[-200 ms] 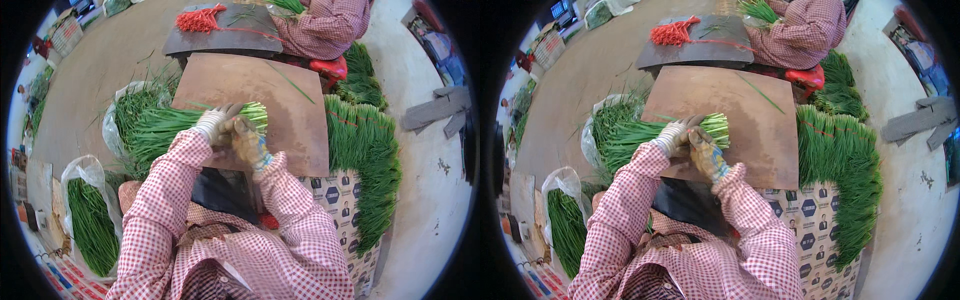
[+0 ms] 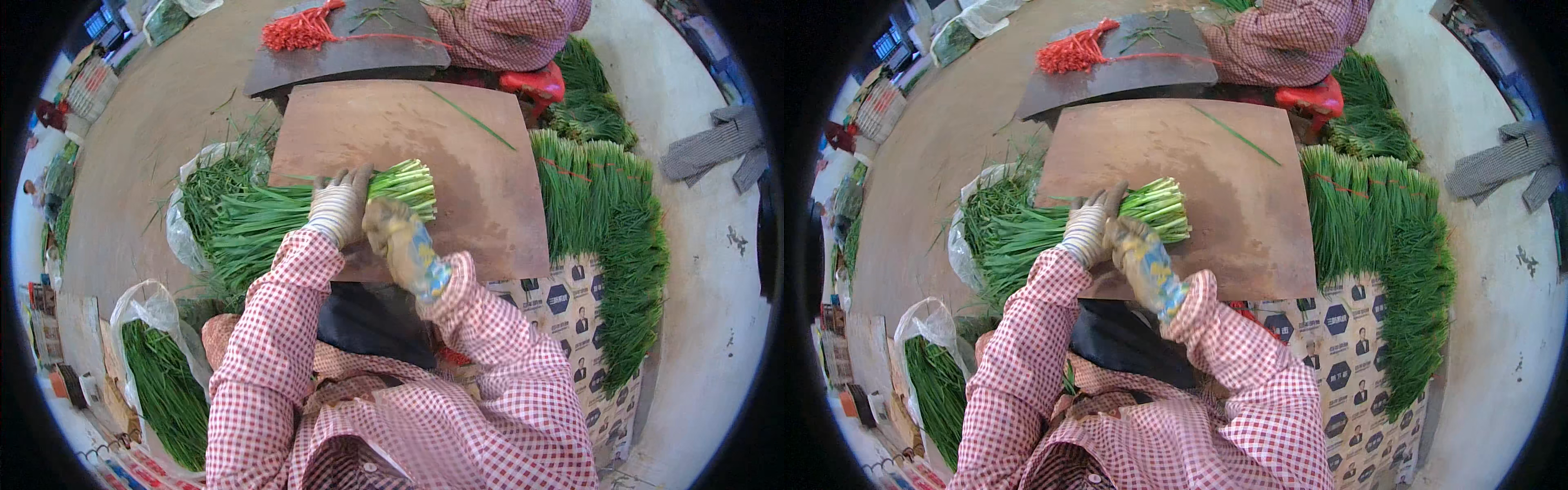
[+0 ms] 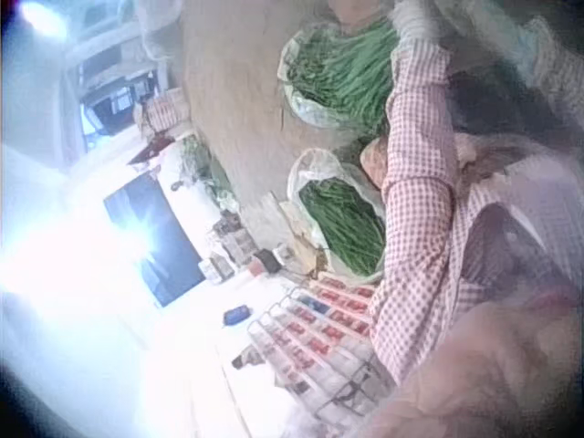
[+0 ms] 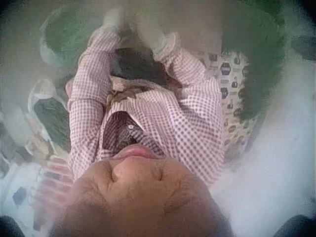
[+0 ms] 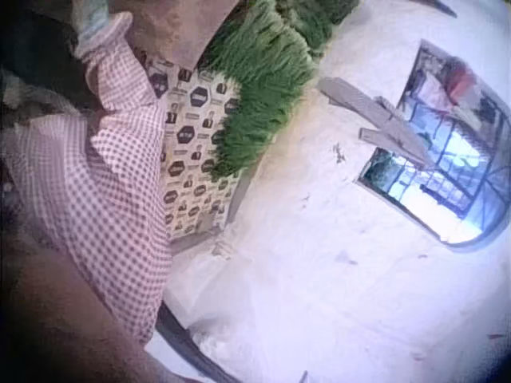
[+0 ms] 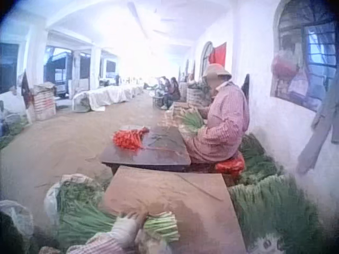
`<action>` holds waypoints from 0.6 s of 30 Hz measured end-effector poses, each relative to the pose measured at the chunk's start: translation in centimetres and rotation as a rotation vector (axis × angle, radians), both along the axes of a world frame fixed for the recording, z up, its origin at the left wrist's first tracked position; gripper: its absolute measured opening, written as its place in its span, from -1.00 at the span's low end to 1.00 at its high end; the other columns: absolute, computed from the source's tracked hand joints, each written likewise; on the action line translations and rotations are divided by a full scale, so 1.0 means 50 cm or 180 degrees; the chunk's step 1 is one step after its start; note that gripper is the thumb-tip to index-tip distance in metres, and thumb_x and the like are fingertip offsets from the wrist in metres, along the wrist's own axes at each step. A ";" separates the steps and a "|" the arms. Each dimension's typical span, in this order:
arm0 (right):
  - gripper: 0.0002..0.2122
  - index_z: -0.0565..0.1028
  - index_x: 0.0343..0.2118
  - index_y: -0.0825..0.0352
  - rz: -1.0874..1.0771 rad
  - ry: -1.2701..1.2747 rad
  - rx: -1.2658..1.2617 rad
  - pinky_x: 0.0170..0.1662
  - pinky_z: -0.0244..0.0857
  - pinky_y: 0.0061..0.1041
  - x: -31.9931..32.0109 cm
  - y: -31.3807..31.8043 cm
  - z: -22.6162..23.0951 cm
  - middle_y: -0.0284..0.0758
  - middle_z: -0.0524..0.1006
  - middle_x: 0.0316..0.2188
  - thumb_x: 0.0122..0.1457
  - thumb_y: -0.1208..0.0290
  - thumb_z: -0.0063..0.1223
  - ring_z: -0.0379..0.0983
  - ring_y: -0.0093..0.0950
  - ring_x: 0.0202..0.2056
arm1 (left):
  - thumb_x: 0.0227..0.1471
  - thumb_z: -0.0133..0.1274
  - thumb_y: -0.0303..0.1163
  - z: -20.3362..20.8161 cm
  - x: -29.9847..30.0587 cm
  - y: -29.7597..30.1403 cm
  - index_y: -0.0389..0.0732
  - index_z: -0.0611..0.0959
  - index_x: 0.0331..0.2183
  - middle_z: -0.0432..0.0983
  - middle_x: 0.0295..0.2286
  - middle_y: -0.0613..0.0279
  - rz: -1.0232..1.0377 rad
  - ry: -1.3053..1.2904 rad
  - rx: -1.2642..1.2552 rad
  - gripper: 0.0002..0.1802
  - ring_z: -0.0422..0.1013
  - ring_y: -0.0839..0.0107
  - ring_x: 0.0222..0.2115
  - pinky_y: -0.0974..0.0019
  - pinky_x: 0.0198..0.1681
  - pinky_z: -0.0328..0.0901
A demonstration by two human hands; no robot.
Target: The person sorts through green onions by hand to remove debris, gathers them into a bundle, and ties the bundle with a red string.
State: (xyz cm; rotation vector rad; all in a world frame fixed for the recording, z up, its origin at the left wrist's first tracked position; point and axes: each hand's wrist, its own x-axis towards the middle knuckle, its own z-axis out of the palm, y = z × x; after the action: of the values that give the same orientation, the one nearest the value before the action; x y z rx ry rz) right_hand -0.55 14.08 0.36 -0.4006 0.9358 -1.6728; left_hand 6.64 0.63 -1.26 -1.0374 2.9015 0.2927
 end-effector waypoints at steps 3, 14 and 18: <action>-0.87 0.51 -0.31 0.24 -0.0275 0.1311 -0.0437 -0.34 0.26 -0.61 0.064 0.090 -0.163 -0.51 0.44 -0.42 0.25 0.30 0.03 0.34 -0.65 -0.40 | -0.35 0.33 -0.09 0.019 0.004 0.029 -0.04 0.20 0.20 0.18 0.19 0.03 0.0107 0.0031 -0.0114 0.07 0.05 0.11 0.25 -0.23 0.23 -0.11; -0.61 0.42 0.00 0.26 0.0939 0.1909 -0.0543 0.11 0.21 -0.42 0.039 0.208 -0.182 -0.33 0.42 -0.08 0.13 0.31 0.22 0.32 -0.50 0.02 | -0.48 0.39 -0.11 0.023 0.010 0.023 -0.10 0.41 0.03 0.53 -0.15 0.04 0.0095 0.0131 -0.0370 -0.06 0.40 0.06 -0.03 -0.16 0.24 -0.11; -0.56 0.38 0.03 0.34 -0.0316 0.0490 0.0130 0.08 0.24 -0.49 0.003 0.311 -0.122 -0.33 0.42 -0.11 0.13 0.32 0.24 0.33 -0.52 -0.01 | -0.27 0.33 -0.12 0.105 -0.042 0.084 -0.14 0.40 0.06 0.46 -0.05 0.09 -0.0040 0.1420 0.0527 -0.17 0.34 0.13 0.03 -0.05 0.20 0.05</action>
State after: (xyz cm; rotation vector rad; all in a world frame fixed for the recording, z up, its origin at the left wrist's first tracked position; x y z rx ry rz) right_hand -0.39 29.61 -5.73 -0.4670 1.1174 -1.7280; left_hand 4.56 4.81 3.96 -1.0390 3.1848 0.8490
